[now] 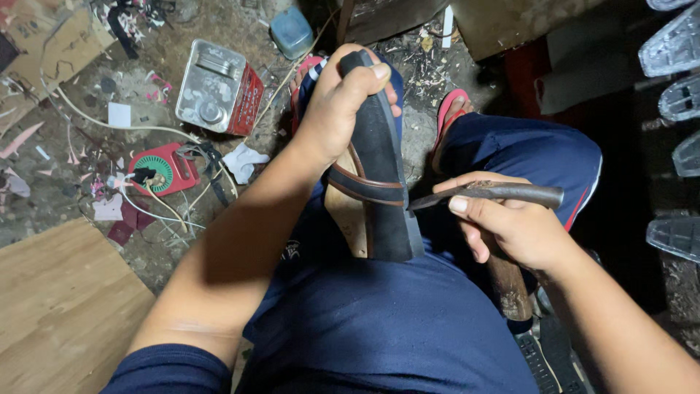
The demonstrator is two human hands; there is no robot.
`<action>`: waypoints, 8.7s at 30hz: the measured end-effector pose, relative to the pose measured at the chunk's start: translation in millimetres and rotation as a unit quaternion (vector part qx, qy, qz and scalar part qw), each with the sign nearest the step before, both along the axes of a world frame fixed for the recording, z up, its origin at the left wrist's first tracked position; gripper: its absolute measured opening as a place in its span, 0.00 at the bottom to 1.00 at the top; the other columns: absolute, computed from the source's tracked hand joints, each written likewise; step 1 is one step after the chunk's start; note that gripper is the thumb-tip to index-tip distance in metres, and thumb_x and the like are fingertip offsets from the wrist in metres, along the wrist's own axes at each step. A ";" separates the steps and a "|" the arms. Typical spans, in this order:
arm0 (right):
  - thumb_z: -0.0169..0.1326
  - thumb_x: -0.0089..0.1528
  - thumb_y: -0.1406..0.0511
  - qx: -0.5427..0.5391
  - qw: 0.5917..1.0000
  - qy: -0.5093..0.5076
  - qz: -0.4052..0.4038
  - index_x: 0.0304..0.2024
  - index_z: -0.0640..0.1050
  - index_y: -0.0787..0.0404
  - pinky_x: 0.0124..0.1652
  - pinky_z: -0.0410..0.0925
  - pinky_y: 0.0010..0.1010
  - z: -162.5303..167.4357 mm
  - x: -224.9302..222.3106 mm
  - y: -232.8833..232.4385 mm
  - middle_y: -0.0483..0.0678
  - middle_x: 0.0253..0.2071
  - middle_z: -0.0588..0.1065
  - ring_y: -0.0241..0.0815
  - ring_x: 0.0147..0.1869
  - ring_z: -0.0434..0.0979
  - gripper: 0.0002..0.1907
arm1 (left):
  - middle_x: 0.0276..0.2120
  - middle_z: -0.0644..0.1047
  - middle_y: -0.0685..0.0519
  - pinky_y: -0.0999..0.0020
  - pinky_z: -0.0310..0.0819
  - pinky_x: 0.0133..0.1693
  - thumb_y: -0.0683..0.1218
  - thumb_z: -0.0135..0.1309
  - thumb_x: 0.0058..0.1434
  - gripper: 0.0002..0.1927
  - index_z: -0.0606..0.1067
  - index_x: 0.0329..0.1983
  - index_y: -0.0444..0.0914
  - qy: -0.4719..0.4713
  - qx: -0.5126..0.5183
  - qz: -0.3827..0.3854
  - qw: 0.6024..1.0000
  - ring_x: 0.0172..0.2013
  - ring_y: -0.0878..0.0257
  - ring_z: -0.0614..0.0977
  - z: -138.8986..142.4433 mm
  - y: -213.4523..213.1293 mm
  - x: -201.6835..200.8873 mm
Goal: The person sits on the floor holding a black sandal on their lap and files the edge of its sole with a rasp, rotating the sandal to work around the perimeter. They then tap the sole with a hammer and place the finished sandal into a wire rack with other sandals.
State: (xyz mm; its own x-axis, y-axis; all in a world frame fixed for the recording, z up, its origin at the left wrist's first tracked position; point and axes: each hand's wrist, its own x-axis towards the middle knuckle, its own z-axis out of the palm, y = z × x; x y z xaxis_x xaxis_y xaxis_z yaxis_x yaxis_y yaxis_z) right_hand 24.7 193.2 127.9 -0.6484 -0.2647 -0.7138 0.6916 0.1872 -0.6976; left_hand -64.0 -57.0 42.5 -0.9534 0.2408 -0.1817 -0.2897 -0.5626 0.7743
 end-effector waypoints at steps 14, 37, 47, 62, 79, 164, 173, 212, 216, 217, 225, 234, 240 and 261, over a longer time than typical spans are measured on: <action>0.54 0.62 0.65 0.064 0.997 -0.023 -0.032 0.44 0.79 0.69 0.16 0.63 0.30 8.3 -26.0 -42.8 0.48 0.15 0.69 0.37 0.12 0.68 0.12 | 0.34 0.76 0.46 0.60 0.79 0.42 0.45 0.54 0.63 0.15 0.68 0.49 0.34 0.001 -0.024 0.066 0.998 0.35 0.58 0.81 6.5 -19.3 -5.9; 0.60 0.59 0.64 0.150 0.946 0.252 0.134 0.60 0.74 0.63 0.35 0.72 0.28 56.0 28.4 -21.1 0.46 0.34 0.80 0.37 0.33 0.78 0.27 | 0.32 0.75 0.44 0.54 0.79 0.42 0.51 0.50 0.62 0.14 0.69 0.43 0.37 -0.101 0.068 0.175 0.977 0.34 0.53 0.81 14.7 -14.8 28.6; 0.57 0.62 0.63 0.171 0.935 0.309 -0.012 0.65 0.68 0.64 0.42 0.69 0.24 16.1 70.1 10.6 0.44 0.36 0.76 0.32 0.39 0.75 0.30 | 0.34 0.76 0.46 0.54 0.80 0.43 0.55 0.53 0.61 0.18 0.67 0.45 0.38 -0.056 0.085 0.109 0.989 0.36 0.53 0.81 62.2 -12.8 35.6; 0.66 0.50 0.49 0.329 0.818 0.402 0.247 0.61 0.77 0.49 0.29 0.65 0.37 64.3 72.5 -17.5 0.50 0.30 0.67 0.48 0.28 0.71 0.38 | 0.32 0.75 0.47 0.60 0.82 0.38 0.49 0.55 0.61 0.17 0.68 0.45 0.34 -0.028 -0.069 0.135 0.988 0.31 0.58 0.80 77.5 7.2 52.4; 0.63 0.55 0.62 0.281 0.912 0.229 0.191 0.65 0.75 0.54 0.37 0.74 0.28 51.2 102.3 65.3 0.42 0.40 0.79 0.34 0.34 0.82 0.34 | 0.35 0.76 0.43 0.52 0.80 0.45 0.53 0.50 0.63 0.18 0.66 0.50 0.38 -0.037 0.060 0.127 0.989 0.37 0.51 0.81 66.7 -1.8 64.2; 0.65 0.61 0.64 0.304 0.797 0.522 0.019 0.48 0.78 0.64 0.42 0.70 0.30 4.9 109.8 6.1 0.53 0.37 0.78 0.48 0.40 0.80 0.16 | 0.30 0.76 0.43 0.44 0.80 0.40 0.60 0.55 0.52 0.22 0.68 0.36 0.39 -0.285 0.076 -0.046 0.954 0.34 0.45 0.82 -28.0 58.4 40.5; 0.63 0.59 0.64 0.129 0.940 0.305 -0.078 0.58 0.75 0.62 0.47 0.71 0.26 23.8 112.8 25.0 0.50 0.44 0.79 0.36 0.47 0.78 0.25 | 0.29 0.76 0.44 0.44 0.80 0.39 0.60 0.54 0.52 0.20 0.68 0.35 0.40 -0.302 0.081 -0.042 0.949 0.34 0.46 0.83 -27.8 53.3 43.0; 0.61 0.60 0.68 0.051 0.956 0.289 0.014 0.52 0.81 0.64 0.38 0.71 0.23 -2.2 41.4 -24.1 0.44 0.36 0.81 0.31 0.36 0.77 0.17 | 0.28 0.78 0.46 0.62 0.80 0.34 0.51 0.55 0.62 0.14 0.70 0.37 0.35 -0.027 -0.089 -0.120 0.988 0.28 0.56 0.83 23.9 -10.4 -6.0; 0.61 0.59 0.67 0.039 0.975 0.219 -0.013 0.52 0.81 0.63 0.33 0.70 0.23 -12.2 38.2 -19.8 0.42 0.33 0.81 0.30 0.31 0.75 0.17 | 0.28 0.78 0.47 0.63 0.80 0.34 0.51 0.55 0.61 0.14 0.70 0.38 0.36 -0.032 -0.074 -0.120 0.989 0.28 0.57 0.83 20.1 -9.8 -9.2; 0.61 0.59 0.67 0.031 0.975 0.220 -0.017 0.52 0.81 0.63 0.33 0.70 0.23 -13.5 37.3 -19.7 0.42 0.33 0.80 0.30 0.31 0.75 0.17 | 0.28 0.78 0.47 0.63 0.80 0.34 0.51 0.55 0.61 0.14 0.70 0.39 0.36 -0.032 -0.072 -0.119 0.990 0.28 0.57 0.83 19.5 -9.5 -9.8; 0.64 0.57 0.67 0.064 0.974 0.216 0.015 0.50 0.82 0.63 0.33 0.68 0.22 -13.6 26.4 -21.0 0.43 0.31 0.80 0.29 0.32 0.74 0.17 | 0.28 0.77 0.47 0.64 0.80 0.33 0.49 0.56 0.62 0.13 0.69 0.39 0.35 -0.033 -0.061 -0.117 0.991 0.27 0.59 0.82 20.9 -5.6 -12.2; 0.68 0.55 0.64 0.118 0.967 0.212 0.074 0.32 0.81 0.63 0.27 0.63 0.26 -17.5 -1.1 -31.6 0.41 0.23 0.73 0.31 0.27 0.68 0.10 | 0.27 0.77 0.49 0.66 0.78 0.30 0.49 0.57 0.62 0.13 0.70 0.38 0.35 -0.009 -0.086 -0.105 0.991 0.26 0.60 0.82 14.4 -3.4 -15.1; 0.67 0.56 0.63 0.124 0.954 0.261 0.084 0.29 0.78 0.62 0.26 0.62 0.26 -10.5 2.2 -30.0 0.41 0.21 0.72 0.31 0.26 0.67 0.11 | 0.27 0.77 0.48 0.66 0.77 0.30 0.49 0.57 0.62 0.12 0.71 0.36 0.35 -0.006 -0.075 -0.101 0.992 0.26 0.60 0.81 7.5 0.2 -20.4; 0.64 0.59 0.66 0.167 0.838 0.504 0.126 0.28 0.74 0.60 0.28 0.65 0.35 0.3 41.3 -35.3 0.47 0.24 0.71 0.44 0.26 0.72 0.11 | 0.27 0.78 0.46 0.63 0.80 0.31 0.51 0.56 0.62 0.14 0.70 0.38 0.35 -0.038 -0.044 -0.111 0.992 0.26 0.56 0.83 1.2 -4.2 -19.0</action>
